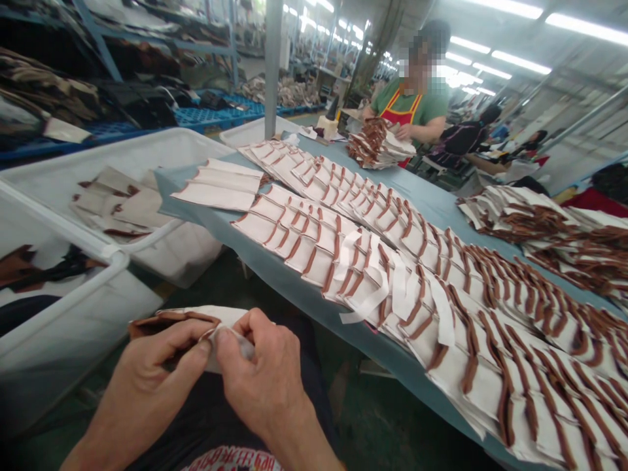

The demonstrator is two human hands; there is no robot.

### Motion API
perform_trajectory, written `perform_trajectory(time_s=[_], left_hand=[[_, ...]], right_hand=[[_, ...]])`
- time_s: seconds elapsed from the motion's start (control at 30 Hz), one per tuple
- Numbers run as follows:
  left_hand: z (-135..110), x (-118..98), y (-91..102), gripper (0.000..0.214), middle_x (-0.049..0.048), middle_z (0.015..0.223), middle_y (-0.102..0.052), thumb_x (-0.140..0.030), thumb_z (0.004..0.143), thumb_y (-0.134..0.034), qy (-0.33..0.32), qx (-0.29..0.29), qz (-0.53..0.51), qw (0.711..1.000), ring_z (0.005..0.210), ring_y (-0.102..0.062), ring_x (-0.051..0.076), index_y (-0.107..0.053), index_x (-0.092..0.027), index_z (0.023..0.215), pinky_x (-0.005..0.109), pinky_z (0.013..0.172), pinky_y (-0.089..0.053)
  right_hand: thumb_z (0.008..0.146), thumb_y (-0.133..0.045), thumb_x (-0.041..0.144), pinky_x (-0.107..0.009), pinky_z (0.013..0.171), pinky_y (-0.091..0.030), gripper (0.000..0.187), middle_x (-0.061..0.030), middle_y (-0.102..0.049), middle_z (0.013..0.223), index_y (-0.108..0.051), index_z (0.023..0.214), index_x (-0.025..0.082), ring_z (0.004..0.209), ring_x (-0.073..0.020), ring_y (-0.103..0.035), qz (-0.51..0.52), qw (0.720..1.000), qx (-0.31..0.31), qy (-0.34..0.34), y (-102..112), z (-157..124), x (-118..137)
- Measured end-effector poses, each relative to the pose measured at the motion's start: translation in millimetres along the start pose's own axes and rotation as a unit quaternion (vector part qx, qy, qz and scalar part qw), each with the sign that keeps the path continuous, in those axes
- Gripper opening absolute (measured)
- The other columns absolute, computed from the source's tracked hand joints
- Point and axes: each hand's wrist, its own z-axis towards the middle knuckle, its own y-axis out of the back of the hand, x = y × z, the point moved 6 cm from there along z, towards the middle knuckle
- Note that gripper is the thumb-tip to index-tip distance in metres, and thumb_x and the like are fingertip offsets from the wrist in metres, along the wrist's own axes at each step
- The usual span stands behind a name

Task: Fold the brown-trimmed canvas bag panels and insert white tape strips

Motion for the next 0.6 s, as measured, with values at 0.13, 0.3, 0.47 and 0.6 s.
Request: perform_trajectory(time_s=[0.13,0.3,0.47,0.6], left_hand=[[-1,16,0.3,0.027,-0.0006,0.064,-0.073,-0.029,0.085,-0.055,0.077,0.044,-0.064,0.994,0.060,-0.067,0.018,-0.073,-0.021,0.066,0.022,0.053,-0.051],[-11,48,0.0,0.028,0.0037,0.086,-0.080,-0.036,0.088,-0.058,0.196,0.152,-0.198,0.948,0.077,-0.068,0.022,-0.080,-0.020,0.095,0.025,0.063,-0.054],[-13,47,1.9,0.033,0.0011,0.080,-0.075,-0.052,0.093,-0.070,0.212,0.172,-0.242,0.931,0.067,-0.059,0.017,-0.077,-0.020,0.095,0.021,0.056,-0.047],[-9,37,4.6,0.034,0.0005,0.076,-0.072,-0.053,0.091,-0.074,0.174,0.168,-0.196,0.950,0.063,-0.057,0.015,-0.076,-0.020,0.082,0.020,0.055,-0.046]], right_hand=[[0.094,-0.059,0.046,-0.025,0.053,-0.027,0.032,0.0053,-0.051,0.057,-0.053,0.071,0.023,0.052,-0.0118,-0.047,0.005,1.000,0.001,-0.003,-5,-3,2],[0.092,-0.058,0.043,-0.025,0.051,-0.026,0.031,0.0068,-0.047,0.055,-0.049,0.070,0.024,0.048,-0.0108,-0.044,0.004,1.000,-0.010,0.002,-7,-7,8],[0.092,-0.058,0.041,-0.025,0.053,-0.027,0.027,0.0057,-0.052,0.057,-0.050,0.072,0.024,0.050,-0.0117,-0.046,0.002,1.000,-0.010,-0.001,-9,-11,9],[0.092,-0.060,0.041,-0.025,0.052,-0.026,0.024,0.0056,-0.054,0.057,-0.053,0.076,0.024,0.051,-0.0121,-0.048,0.016,0.999,0.019,-0.025,-13,-17,7]])
